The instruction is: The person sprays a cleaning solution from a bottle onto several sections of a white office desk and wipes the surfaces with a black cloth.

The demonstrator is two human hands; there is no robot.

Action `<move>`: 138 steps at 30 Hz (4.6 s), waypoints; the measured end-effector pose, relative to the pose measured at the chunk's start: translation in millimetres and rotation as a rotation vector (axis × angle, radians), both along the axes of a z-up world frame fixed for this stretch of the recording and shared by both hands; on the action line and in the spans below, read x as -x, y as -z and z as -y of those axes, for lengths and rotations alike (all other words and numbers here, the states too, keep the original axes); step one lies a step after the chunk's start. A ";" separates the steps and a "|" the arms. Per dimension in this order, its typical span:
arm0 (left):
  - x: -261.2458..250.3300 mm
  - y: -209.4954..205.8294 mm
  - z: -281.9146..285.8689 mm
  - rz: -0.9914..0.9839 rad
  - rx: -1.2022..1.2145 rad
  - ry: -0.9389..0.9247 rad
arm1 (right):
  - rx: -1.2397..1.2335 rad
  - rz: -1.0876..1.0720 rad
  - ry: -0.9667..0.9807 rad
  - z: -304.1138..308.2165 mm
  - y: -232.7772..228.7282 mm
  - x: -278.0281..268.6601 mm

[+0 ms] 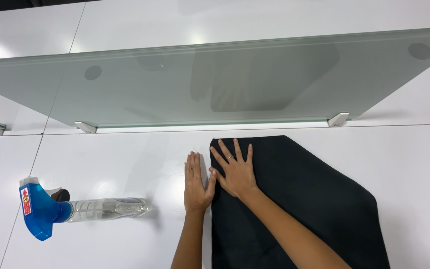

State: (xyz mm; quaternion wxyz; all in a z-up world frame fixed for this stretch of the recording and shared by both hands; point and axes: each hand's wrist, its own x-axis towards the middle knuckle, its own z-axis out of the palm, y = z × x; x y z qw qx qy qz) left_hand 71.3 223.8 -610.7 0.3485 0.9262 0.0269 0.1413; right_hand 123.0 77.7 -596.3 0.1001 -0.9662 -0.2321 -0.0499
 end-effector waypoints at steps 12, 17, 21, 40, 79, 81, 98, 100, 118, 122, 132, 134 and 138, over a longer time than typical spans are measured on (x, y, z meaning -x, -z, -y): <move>-1.4 9.7 -4.0 -0.036 -0.084 -0.028 | 0.010 0.022 0.275 221.5 16.2 -19.0; -1.2 0.6 1.9 -0.007 -0.090 -0.045 | 0.026 0.016 0.363 337.1 19.0 -13.2; 1.3 -8.2 7.8 -0.015 -0.065 -0.068 | 0.037 -0.027 0.375 399.7 17.1 -14.0; -1.0 -4.5 4.9 -0.003 -0.063 -0.053 | -0.027 0.002 0.695 242.9 35.4 -14.6; -0.1 -14.8 10.5 0.002 -0.036 -0.095 | -0.176 -0.104 0.705 433.4 -3.4 115.1; 1.9 -13.7 8.2 -0.006 -0.017 -0.096 | -0.210 -0.126 0.896 435.1 4.6 121.1; -1.1 5.9 0.7 0.004 -0.056 -0.040 | -0.211 -0.107 0.670 201.6 23.0 197.9; -1.4 7.0 -2.3 -0.004 -0.015 -0.025 | -0.169 -0.185 0.562 152.9 15.4 206.0; 232.4 -11.0 66.5 -0.112 -0.008 -0.174 | -0.199 -0.267 0.005 150.5 -30.8 248.1; 269.2 -8.0 69.5 -0.226 -0.009 -0.155 | -0.256 -0.568 0.165 214.9 -33.0 255.2; 287.9 0.9 77.2 -0.205 -0.193 -0.177 | -0.060 -0.253 0.361 375.6 -6.5 261.0; 286.9 -1.1 77.8 -0.197 -0.230 -0.180 | -0.047 -0.195 0.412 397.7 -5.9 263.0; 286.6 -2.3 80.1 -0.151 -0.239 -0.170 | 0.021 -0.269 0.547 437.2 -1.2 263.1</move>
